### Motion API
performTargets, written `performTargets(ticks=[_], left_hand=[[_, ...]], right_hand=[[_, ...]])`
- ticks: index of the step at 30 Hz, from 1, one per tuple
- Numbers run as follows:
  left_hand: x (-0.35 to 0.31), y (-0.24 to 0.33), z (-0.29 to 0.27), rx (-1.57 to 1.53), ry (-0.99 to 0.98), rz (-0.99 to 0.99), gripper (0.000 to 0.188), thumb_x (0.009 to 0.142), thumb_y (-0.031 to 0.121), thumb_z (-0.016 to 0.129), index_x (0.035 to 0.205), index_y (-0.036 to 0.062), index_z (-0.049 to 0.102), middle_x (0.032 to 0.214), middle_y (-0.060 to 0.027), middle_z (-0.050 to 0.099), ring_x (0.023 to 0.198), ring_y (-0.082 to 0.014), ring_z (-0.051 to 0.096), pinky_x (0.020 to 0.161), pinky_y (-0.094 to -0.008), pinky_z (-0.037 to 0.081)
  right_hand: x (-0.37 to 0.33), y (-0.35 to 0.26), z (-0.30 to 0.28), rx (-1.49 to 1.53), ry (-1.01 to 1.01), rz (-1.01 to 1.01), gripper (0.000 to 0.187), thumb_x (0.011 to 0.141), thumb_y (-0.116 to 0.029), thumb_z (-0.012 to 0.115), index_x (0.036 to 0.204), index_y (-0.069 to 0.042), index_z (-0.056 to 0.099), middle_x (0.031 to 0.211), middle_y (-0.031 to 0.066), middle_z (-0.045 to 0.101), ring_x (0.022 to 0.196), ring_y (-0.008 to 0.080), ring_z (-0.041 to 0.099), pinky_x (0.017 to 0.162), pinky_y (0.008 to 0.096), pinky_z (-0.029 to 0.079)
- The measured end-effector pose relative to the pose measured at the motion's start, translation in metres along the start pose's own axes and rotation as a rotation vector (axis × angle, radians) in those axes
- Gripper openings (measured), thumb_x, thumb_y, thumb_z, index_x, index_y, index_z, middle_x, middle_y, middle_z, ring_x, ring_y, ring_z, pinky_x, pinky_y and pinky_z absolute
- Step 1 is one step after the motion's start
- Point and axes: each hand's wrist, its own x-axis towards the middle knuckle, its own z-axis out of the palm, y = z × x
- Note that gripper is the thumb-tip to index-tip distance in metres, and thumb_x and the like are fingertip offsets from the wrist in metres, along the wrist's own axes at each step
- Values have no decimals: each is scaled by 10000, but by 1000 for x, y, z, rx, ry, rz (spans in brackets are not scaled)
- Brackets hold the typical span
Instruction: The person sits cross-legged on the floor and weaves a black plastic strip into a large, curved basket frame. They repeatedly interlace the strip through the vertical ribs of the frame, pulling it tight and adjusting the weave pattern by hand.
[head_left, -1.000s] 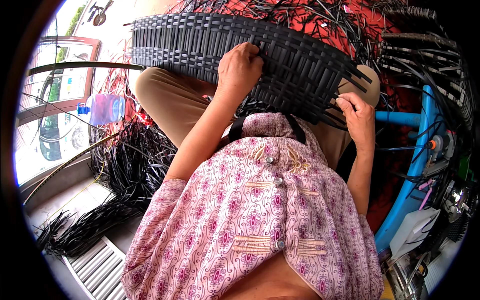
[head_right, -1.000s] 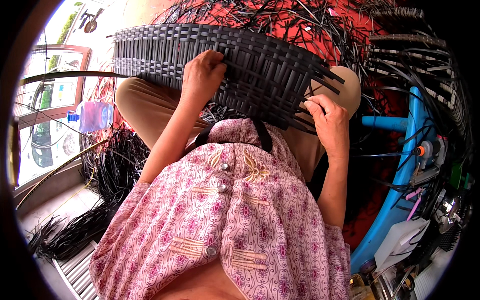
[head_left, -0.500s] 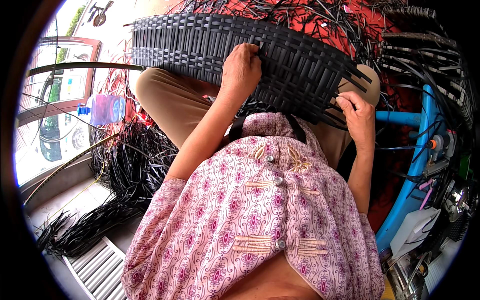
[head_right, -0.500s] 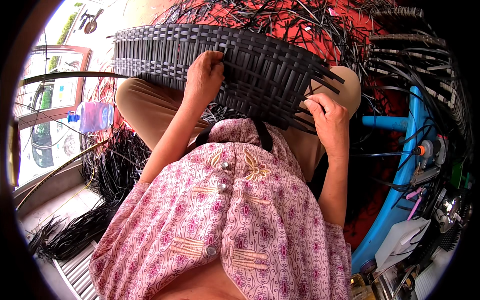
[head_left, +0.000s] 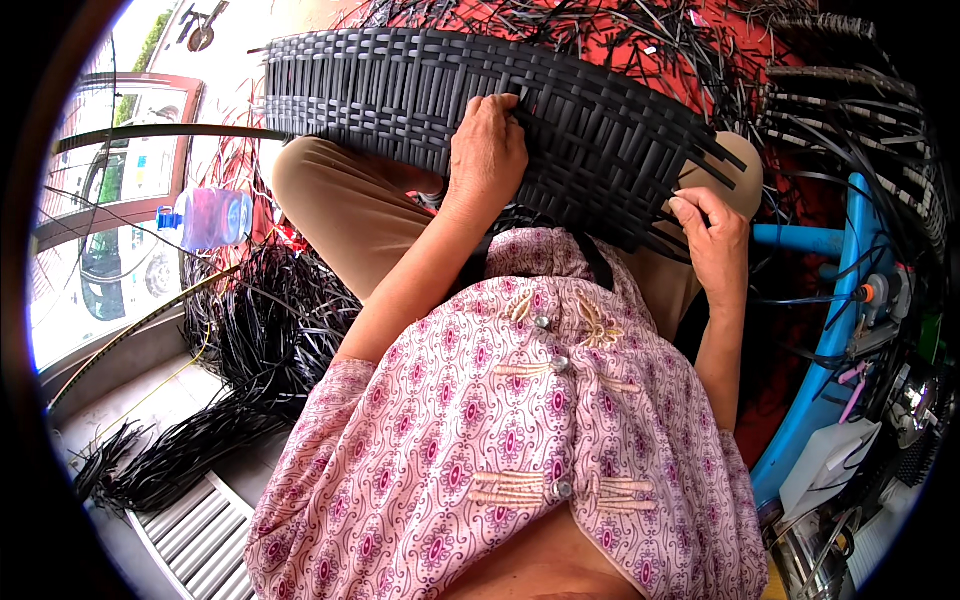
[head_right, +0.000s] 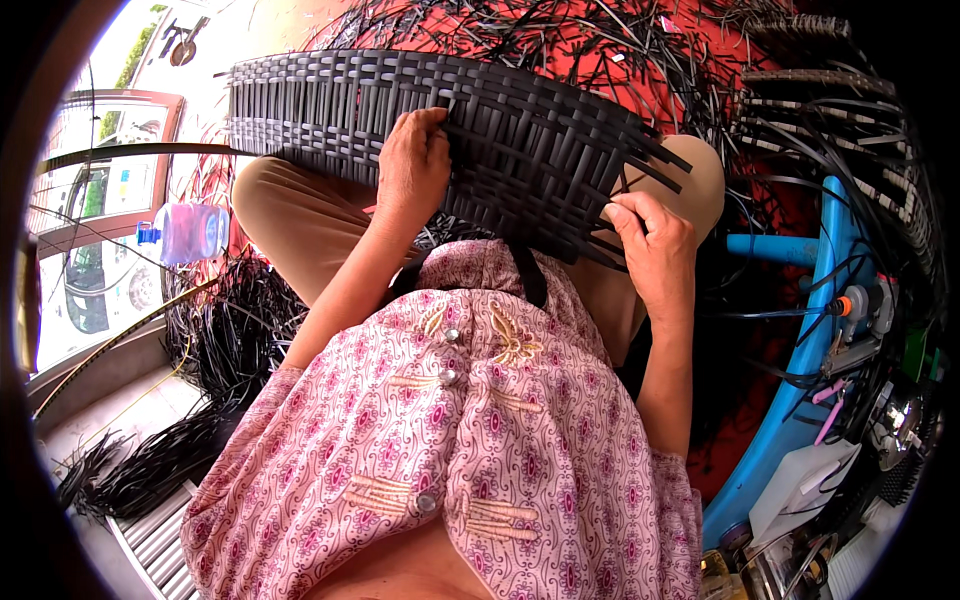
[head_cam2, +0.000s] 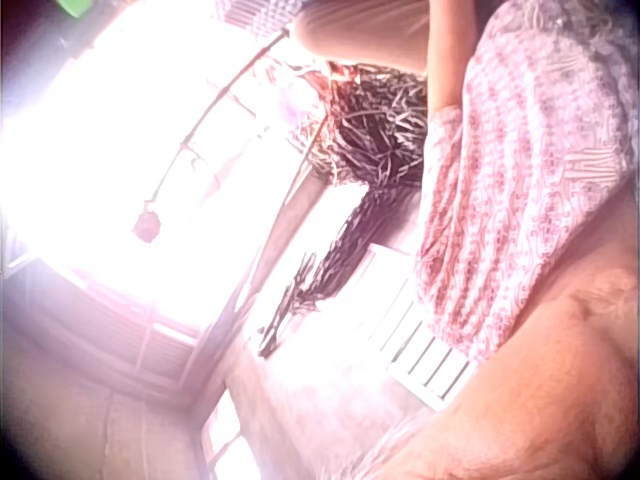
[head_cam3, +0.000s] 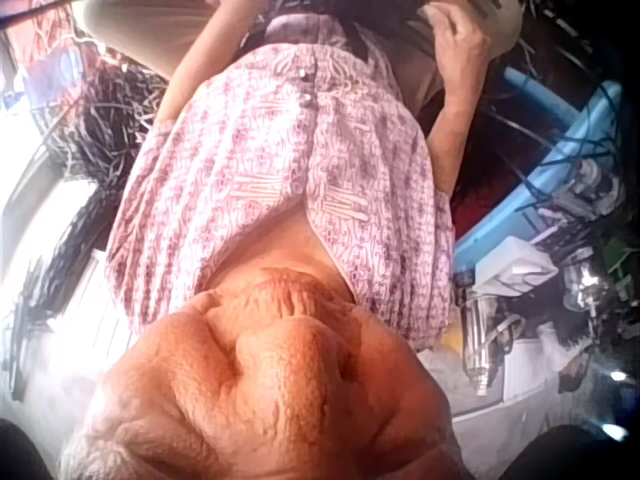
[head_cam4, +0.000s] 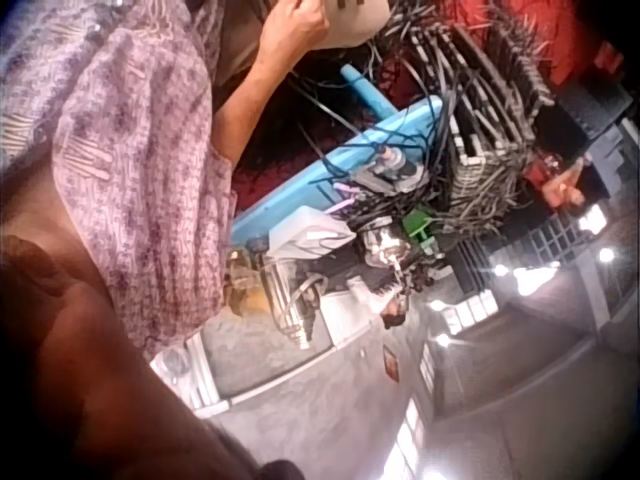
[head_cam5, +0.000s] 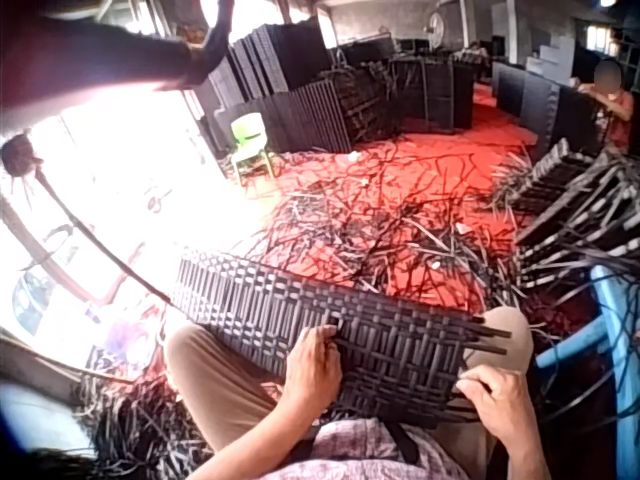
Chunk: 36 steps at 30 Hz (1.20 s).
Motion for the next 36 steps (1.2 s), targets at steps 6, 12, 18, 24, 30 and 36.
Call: performTargets(ticks=[6, 12, 18, 24, 30, 36], left_hand=[[1, -4, -1, -75, 20, 45, 222, 904, 48, 536, 1119, 6, 574, 956, -205, 618, 922, -395, 618, 800, -464, 513], [-6, 0, 4, -60, 76, 72, 238, 904, 38, 545, 1141, 52, 559, 984, -179, 617, 881, -365, 642, 761, -424, 516], [-12, 4, 4, 133, 26, 87, 222, 879, 33, 553, 1089, 98, 573, 955, -148, 558, 796, -383, 602, 672, -477, 510], [-10, 5, 3, 70, 70, 48, 227, 883, 42, 590, 1108, 73, 586, 985, -155, 588, 820, -346, 632, 694, -444, 527], [-2, -7, -13, -61, -69, -29, 292, 912, 105, 585, 1195, 33, 608, 1000, -174, 613, 907, -371, 636, 785, -441, 527], [10, -13, -34, 120, -177, 75, 298, 918, 119, 622, 1209, 112, 686, 899, -147, 579, 823, -331, 618, 762, -412, 504]], right_hand=[[-2, -3, -5, 12, 8, 39, 137, 912, -142, 688, 917, -5, 682, 737, 140, 663, 645, 237, 643, 616, 343, 486], [-2, -5, -5, -10, 26, 15, 131, 908, -134, 691, 914, -4, 681, 729, 137, 659, 631, 232, 631, 611, 338, 482], [-2, -7, -3, -5, 29, 5, 134, 906, -136, 698, 913, -4, 678, 733, 138, 659, 627, 241, 627, 611, 343, 486], [4, 1, 4, -4, 22, -32, 126, 911, -131, 692, 916, -6, 675, 736, 140, 656, 628, 242, 630, 605, 344, 485], [8, -1, 8, -2, 17, -46, 145, 908, -146, 699, 906, -4, 669, 740, 143, 659, 634, 266, 632, 610, 354, 488], [10, -1, 11, -30, 23, -46, 143, 905, -147, 701, 909, -7, 673, 746, 148, 664, 661, 278, 656, 619, 363, 497]])
